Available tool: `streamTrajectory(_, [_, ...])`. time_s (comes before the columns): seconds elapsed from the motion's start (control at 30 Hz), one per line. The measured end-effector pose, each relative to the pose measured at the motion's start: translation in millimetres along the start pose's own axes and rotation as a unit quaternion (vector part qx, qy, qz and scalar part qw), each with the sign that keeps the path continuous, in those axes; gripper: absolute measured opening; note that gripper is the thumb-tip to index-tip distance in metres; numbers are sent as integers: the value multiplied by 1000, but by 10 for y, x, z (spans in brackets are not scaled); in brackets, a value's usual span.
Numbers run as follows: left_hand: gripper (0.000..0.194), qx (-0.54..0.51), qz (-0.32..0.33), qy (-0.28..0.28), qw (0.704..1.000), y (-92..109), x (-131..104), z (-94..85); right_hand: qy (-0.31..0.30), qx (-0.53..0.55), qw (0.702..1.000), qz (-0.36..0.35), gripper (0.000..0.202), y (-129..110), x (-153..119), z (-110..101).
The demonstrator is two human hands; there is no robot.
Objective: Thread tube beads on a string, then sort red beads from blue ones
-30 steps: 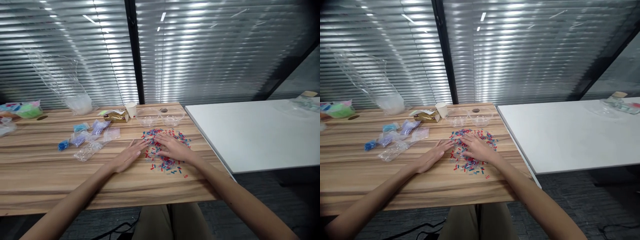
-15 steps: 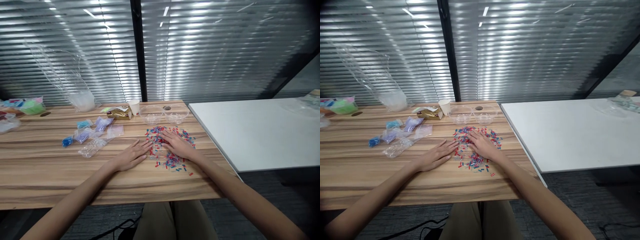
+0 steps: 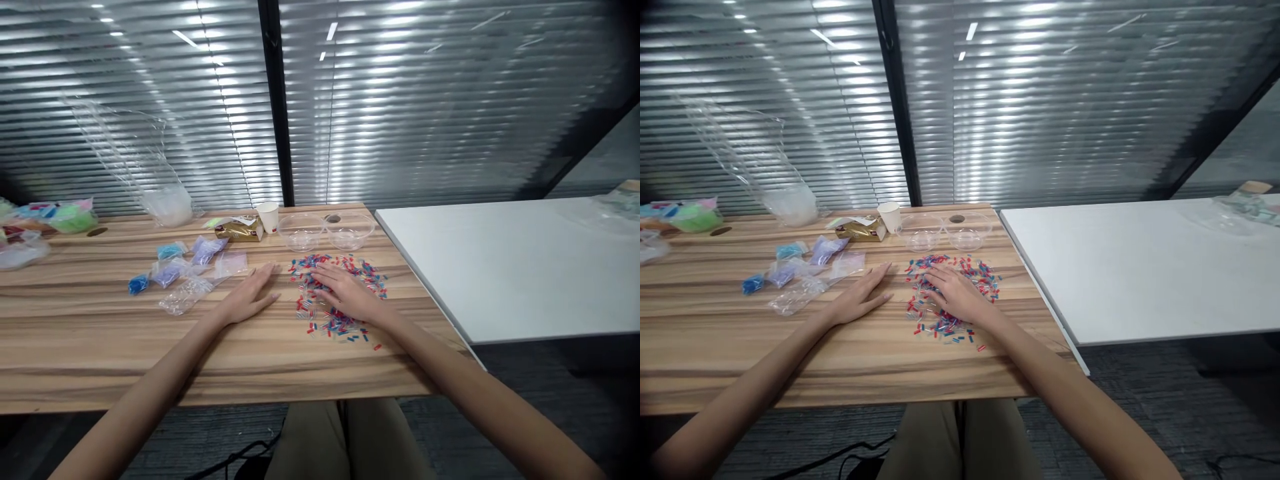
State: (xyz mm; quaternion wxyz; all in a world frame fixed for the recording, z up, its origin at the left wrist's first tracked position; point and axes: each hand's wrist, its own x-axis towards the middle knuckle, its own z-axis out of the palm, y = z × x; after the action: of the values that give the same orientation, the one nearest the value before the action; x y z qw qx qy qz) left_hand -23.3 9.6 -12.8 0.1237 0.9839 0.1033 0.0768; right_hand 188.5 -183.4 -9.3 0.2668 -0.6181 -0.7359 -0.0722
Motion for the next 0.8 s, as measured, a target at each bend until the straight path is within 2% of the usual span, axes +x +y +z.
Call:
streamTrajectory(0.1, [66, -1, 2, 10, 1000, 12, 20, -3, -6, -8, 1000, 1, 36, -3, 7, 21])
streamTrajectory(0.2, [53, 11, 67, 26, 997, 102, 125, -2, -10, -20, 1000, -1, 36, -26, 14, 43])
streamTrajectory(0.3, [34, 17, 105, 105, 989, 177, 310, 44, -10, -15, 1000, -8, 35, -40, 11, 61])
streamTrajectory(0.37, [32, 21, 92, 154, 984, 193, 426, 88, -8, -12, 1000, -11, 34, -31, -1, 67])
streamTrajectory(0.43, [30, 22, 69, 178, 981, 177, 492, 117, -6, -13, 1000, -15, 33, -3, -15, 69])
streamTrajectory(0.53, [27, 0, 16, 206, 978, 97, 477, 111, 0, -20, 999, -26, 32, 51, -25, 65])
streamTrajectory(0.6, [26, -29, -14, 197, 980, 20, 429, 78, 13, -22, 999, -26, 32, 70, -19, 62])
streamTrajectory(0.7, [27, -78, -20, 130, 988, -75, 379, 16, 17, -19, 999, -24, 32, 50, -4, 63])
streamTrajectory(0.8, [24, -129, -12, 75, 989, -80, 366, -33, 9, -10, 999, -31, 32, -4, 2, 70])
